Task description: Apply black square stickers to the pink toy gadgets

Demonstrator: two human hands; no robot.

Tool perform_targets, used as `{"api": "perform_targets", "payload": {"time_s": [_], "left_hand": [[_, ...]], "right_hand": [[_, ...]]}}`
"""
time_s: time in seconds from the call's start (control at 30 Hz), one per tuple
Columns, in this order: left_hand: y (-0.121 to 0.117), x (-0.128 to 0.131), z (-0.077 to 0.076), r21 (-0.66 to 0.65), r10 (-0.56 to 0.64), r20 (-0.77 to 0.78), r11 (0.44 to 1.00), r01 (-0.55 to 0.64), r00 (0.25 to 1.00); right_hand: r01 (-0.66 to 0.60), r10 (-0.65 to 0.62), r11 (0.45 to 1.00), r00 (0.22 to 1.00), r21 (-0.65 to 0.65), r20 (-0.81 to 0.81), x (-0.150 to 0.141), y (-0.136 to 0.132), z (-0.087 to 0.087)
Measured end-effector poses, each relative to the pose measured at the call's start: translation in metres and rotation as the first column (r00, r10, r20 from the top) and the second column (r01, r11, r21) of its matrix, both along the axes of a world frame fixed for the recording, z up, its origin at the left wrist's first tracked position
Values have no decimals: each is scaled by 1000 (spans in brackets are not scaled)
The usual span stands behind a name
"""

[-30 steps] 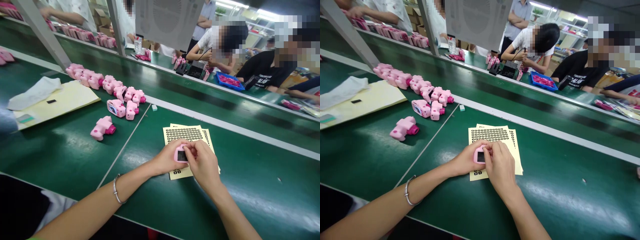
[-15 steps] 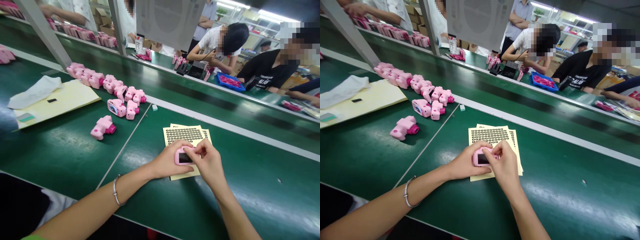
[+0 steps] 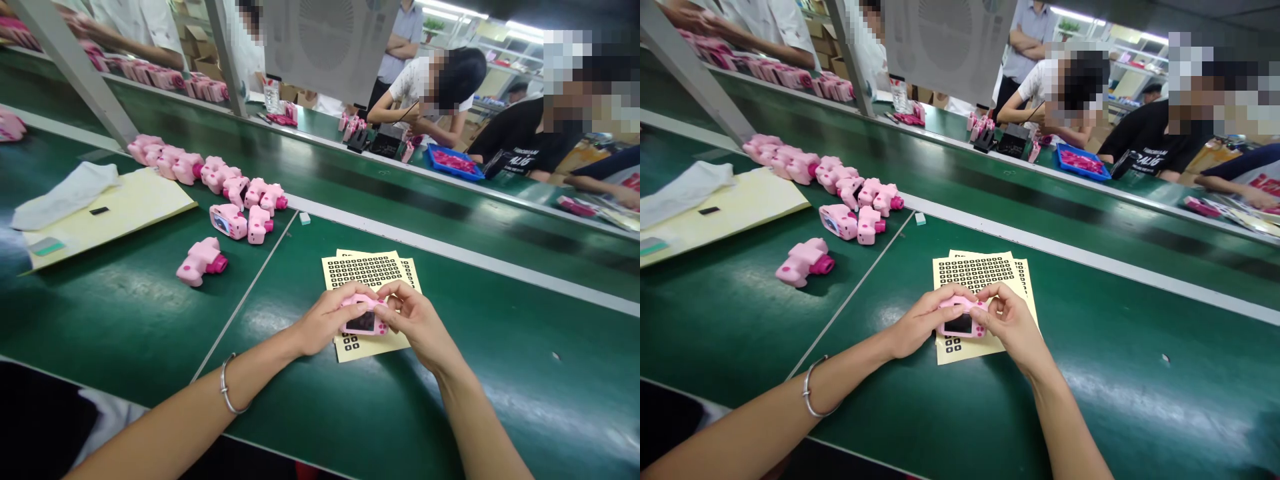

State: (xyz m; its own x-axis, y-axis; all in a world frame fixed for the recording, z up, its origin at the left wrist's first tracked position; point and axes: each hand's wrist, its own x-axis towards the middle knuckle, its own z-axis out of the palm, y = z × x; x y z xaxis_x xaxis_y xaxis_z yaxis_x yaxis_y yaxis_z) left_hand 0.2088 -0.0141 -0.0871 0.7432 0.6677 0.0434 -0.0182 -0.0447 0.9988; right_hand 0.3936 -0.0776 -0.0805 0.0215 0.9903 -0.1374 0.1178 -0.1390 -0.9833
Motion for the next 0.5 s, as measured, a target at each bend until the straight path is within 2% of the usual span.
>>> {"api": "perform_targets", "payload": {"time_s": [0.17,0.5], "left_hand": [[-1,-3,3,49,5,-66,999,-1,998],[-1,-8,10,208,-14,-163,977,48,987]], "right_hand": [[-73,74,987,997,-140,1,2,-1,3],[-141,132,976,989,-164,-63,-2,-2,8]]}}
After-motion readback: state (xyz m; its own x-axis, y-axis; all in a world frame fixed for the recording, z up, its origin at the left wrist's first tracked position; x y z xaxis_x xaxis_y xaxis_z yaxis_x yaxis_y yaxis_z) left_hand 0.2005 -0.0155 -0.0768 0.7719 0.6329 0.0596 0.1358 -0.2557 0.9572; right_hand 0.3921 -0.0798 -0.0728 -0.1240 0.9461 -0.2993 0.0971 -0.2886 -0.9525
